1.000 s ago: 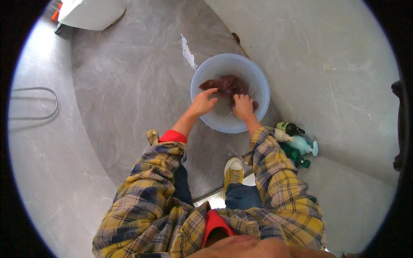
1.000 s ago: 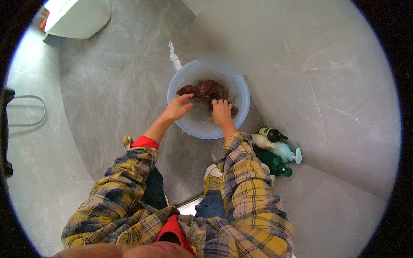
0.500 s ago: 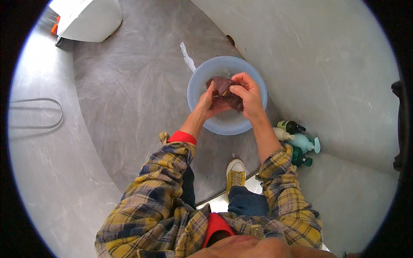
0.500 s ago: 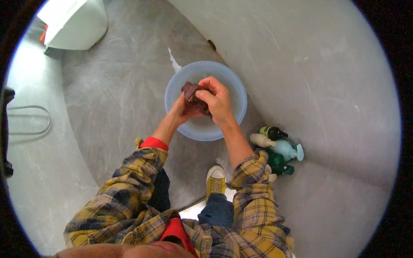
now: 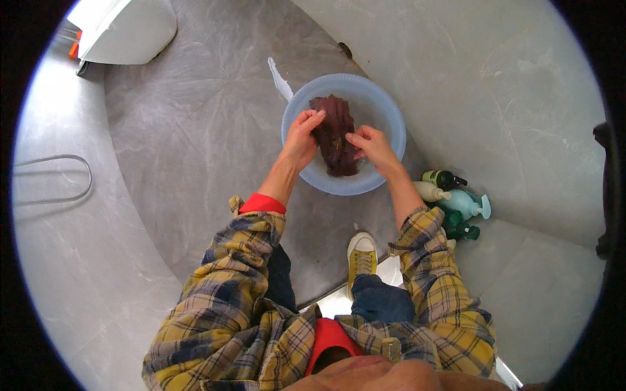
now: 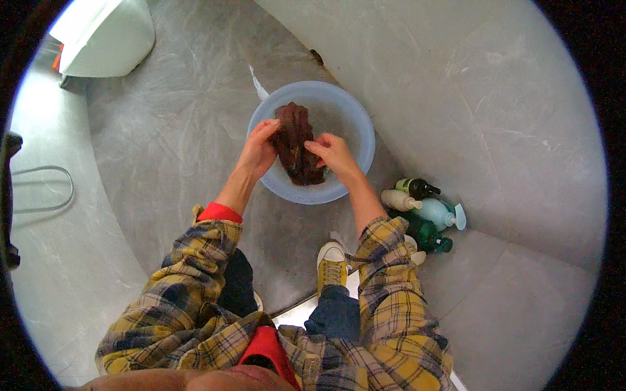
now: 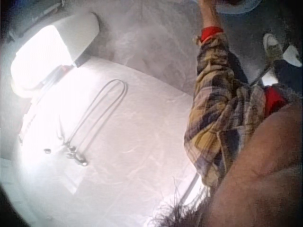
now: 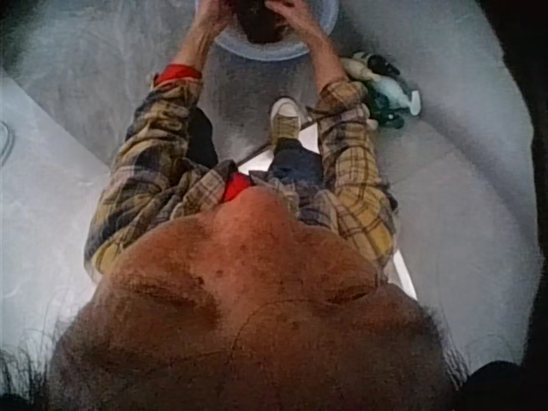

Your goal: The person washes a brown cloth in a blue basin, wrings it out, and wipes the floor and toilet seat. They then pour the basin water into the toilet and place the basin on the floor.

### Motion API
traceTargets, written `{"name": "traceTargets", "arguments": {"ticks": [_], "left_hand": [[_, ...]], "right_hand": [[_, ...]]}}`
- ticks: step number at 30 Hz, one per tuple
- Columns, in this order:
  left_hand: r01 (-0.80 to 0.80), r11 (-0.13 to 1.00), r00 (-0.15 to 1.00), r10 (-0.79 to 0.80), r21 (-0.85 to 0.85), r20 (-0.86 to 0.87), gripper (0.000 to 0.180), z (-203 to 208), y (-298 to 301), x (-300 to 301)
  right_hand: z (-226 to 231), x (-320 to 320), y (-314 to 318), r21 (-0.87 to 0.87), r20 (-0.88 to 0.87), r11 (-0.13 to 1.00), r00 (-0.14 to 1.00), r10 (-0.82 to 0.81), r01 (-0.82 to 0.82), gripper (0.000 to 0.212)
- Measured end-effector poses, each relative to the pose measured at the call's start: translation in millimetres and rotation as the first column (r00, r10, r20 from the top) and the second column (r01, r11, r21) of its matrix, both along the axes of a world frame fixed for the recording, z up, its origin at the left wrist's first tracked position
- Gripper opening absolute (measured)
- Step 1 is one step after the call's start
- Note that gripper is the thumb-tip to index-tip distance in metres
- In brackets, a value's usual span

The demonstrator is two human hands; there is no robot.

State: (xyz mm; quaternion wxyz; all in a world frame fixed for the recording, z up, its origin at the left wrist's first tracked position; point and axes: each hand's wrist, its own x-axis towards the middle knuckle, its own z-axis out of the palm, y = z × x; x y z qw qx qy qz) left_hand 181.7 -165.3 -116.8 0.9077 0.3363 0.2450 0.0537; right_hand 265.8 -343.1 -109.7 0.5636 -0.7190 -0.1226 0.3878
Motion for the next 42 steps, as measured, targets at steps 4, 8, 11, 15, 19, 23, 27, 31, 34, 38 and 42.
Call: {"name": "traceTargets", "arguments": {"ticks": [4, 8, 11, 15, 19, 23, 27, 31, 34, 38, 42], "left_hand": [[0.057, 0.953, 0.998, -0.058, 0.297, -0.005, 0.013, -1, -5, -1], [0.149, 0.784, 0.984, -0.176, 0.602, -0.013, 0.011, -1, 5, -4], [0.179, 0.616, 0.984, -0.105, 0.767, -0.145, 0.011, -3, 28, -8], [0.19, 0.576, 0.977, -0.03, 0.795, -0.212, 0.011, -7, 35, -12], [0.131, 0.594, 0.975, -0.224, 0.793, 0.007, 0.015, -8, 12, -9], [0.231, 0.541, 0.957, -0.275, 0.809, -0.089, 0.015, -4, 6, -9], [0.274, 0.366, 0.949, -0.252, 0.89, -0.188, 0.014, 2, 21, -13], [0.263, 0.165, 0.96, -0.138, 0.95, -0.242, 0.013, 4, 41, -19], [0.313, 0.069, 0.949, -0.053, 0.947, -0.309, 0.012, 1, 49, -20], [0.282, -0.226, 0.949, -0.076, 0.932, -0.306, 0.017, 0, 45, -17], [0.242, -0.208, 0.952, -0.14, 0.948, -0.274, 0.022, 17, 37, -15]], "right_hand": [[-13, 0, 18, 0.289, -0.022, 0.935, 0.978, -0.206, 0.204, 0.022], [-12, 18, 13, 0.235, 0.17, 0.961, 0.967, -0.188, 0.145, 0.017], [3, 45, -7, 0.367, -0.015, 0.875, 0.942, -0.335, 0.317, 0.014], [20, 52, -15, 0.305, -0.044, 0.854, 0.902, -0.428, 0.421, 0.016], [-9, 18, 20, 0.077, -0.074, 0.975, 0.976, -0.203, 0.209, 0.024], [-49, 10, 27, 0.134, 0.079, 0.98, 0.984, -0.16, 0.149, 0.029], [-39, 18, 15, 0.081, 0.211, 0.992, 0.971, -0.108, 0.093, 0.029], [25, 46, -13, 0.26, 0.127, 0.879, 0.889, -0.441, 0.399, 0.028], [41, 67, -33, 0.376, 0.193, 0.836, 0.848, -0.493, 0.4, 0.021], [-9, 50, -13, 0.154, 0.291, 0.973, 0.934, -0.209, 0.17, 0.015], [-45, 23, 23, -0.042, 0.488, 0.994, 0.866, 0.108, -0.1, 0.031]]}}
